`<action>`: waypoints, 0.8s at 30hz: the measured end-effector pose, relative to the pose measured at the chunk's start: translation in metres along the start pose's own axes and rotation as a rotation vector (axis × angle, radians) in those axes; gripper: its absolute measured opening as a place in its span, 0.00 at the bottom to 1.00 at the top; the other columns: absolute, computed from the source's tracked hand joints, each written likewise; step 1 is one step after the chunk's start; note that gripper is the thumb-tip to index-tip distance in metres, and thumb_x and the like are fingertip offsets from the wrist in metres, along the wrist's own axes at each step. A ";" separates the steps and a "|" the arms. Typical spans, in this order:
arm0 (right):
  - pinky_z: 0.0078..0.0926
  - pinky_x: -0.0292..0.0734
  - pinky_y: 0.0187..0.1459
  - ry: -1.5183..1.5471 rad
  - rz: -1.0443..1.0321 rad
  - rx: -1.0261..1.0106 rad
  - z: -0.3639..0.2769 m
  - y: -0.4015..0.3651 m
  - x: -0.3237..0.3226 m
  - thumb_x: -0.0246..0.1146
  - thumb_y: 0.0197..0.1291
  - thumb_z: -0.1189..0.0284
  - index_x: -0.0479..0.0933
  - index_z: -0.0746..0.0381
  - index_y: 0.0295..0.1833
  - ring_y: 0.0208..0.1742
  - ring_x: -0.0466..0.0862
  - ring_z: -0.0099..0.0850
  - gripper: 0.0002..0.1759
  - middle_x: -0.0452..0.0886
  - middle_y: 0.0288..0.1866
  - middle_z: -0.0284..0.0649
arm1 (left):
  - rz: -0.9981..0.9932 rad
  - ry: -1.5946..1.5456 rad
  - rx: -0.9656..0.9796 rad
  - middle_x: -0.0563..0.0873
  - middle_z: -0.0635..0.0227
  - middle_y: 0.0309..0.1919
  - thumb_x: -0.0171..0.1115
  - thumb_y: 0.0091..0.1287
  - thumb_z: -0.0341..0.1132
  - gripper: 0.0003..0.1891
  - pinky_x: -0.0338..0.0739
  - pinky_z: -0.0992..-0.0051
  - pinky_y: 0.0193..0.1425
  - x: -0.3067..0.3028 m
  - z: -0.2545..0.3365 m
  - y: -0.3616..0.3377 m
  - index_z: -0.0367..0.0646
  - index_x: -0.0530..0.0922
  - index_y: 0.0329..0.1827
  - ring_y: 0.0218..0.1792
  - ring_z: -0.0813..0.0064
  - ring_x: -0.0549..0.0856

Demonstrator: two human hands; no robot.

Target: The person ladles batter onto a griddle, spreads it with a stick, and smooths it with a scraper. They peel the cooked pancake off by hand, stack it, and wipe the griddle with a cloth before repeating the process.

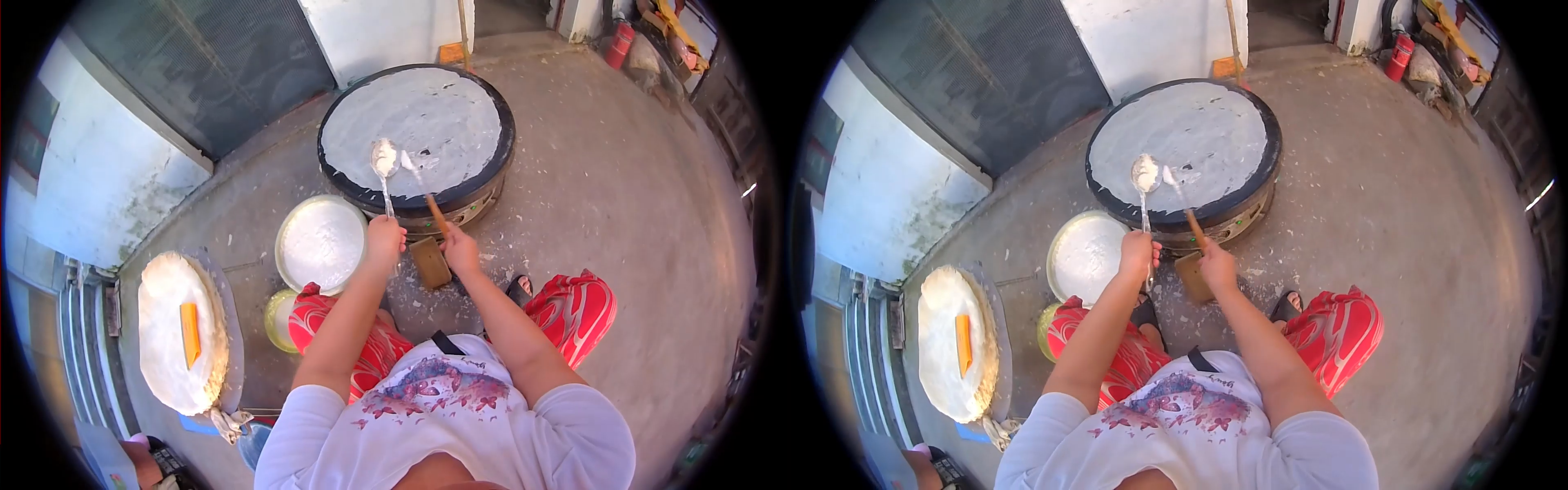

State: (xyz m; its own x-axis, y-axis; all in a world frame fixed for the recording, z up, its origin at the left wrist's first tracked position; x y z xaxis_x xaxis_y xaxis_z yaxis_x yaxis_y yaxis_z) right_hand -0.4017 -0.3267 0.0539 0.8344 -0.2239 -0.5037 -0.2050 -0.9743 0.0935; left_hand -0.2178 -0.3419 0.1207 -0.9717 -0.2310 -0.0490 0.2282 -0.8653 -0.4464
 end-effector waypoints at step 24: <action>0.30 0.73 0.48 0.319 -0.042 0.331 0.032 0.004 -0.046 0.53 0.61 0.64 0.73 0.57 0.55 0.45 0.80 0.37 0.18 0.79 0.48 0.46 | -0.510 -1.274 -0.329 0.70 0.68 0.26 0.42 0.68 0.32 0.20 0.64 0.84 0.17 -0.196 0.038 -0.055 0.26 0.61 0.59 0.19 0.83 0.68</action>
State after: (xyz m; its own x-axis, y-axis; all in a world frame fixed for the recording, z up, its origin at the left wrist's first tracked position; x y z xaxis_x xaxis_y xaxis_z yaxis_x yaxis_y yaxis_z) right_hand -0.4574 -0.3196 0.0495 0.9507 -0.2313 -0.2066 -0.2766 -0.9338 -0.2271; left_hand -0.0376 -0.2662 0.1891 -0.1816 -0.3194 0.9301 -0.3233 -0.8738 -0.3632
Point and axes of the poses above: each hand's wrist, its own y-axis towards the middle knuckle, its own x-axis out of the palm, z = x × y, the point moved 6 cm from there along y, towards the middle knuckle
